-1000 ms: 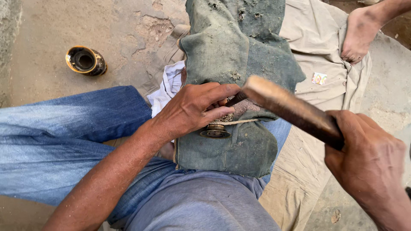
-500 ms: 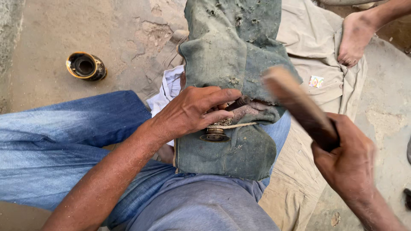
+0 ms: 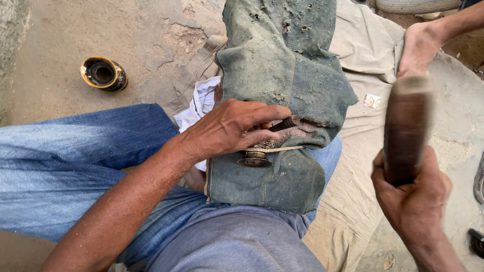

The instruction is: The person sits cross-legged and repeatedly hammers a small brass object held against a cloth-covered knee. They adjust the object's position several times while continuing to strike it with a wooden mallet.

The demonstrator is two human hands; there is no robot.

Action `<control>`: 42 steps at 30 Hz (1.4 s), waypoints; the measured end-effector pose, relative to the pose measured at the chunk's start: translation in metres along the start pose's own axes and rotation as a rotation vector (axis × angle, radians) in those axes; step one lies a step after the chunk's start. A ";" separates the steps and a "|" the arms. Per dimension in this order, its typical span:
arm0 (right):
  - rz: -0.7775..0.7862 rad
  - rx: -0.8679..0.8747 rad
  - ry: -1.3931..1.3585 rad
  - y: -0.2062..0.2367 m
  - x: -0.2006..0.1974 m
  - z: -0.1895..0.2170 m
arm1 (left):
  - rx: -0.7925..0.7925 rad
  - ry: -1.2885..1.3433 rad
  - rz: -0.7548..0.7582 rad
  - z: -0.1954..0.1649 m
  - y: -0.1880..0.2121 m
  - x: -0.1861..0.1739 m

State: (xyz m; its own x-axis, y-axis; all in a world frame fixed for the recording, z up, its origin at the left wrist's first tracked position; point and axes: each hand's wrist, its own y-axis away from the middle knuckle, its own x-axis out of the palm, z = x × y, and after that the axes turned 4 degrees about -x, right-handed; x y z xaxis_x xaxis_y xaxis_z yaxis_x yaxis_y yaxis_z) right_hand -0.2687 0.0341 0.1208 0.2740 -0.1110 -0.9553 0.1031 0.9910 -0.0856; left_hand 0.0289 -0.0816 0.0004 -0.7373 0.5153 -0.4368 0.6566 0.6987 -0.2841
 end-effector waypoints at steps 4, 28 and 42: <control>0.089 -0.108 0.239 -0.002 -0.001 -0.001 | -0.050 0.005 0.056 0.000 -0.002 -0.001; 0.101 -0.035 -0.069 -0.006 0.008 -0.027 | -0.166 0.039 0.163 -0.001 -0.029 -0.006; 0.200 -0.090 0.146 -0.025 0.003 -0.018 | -0.179 0.079 0.122 -0.001 -0.020 -0.004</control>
State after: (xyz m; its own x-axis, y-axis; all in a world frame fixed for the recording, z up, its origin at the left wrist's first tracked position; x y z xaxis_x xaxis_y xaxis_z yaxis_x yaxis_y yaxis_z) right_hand -0.2873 0.0105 0.1148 0.1389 0.0934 -0.9859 -0.0265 0.9955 0.0906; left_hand 0.0187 -0.0970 0.0088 -0.6692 0.6336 -0.3882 0.7080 0.7024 -0.0740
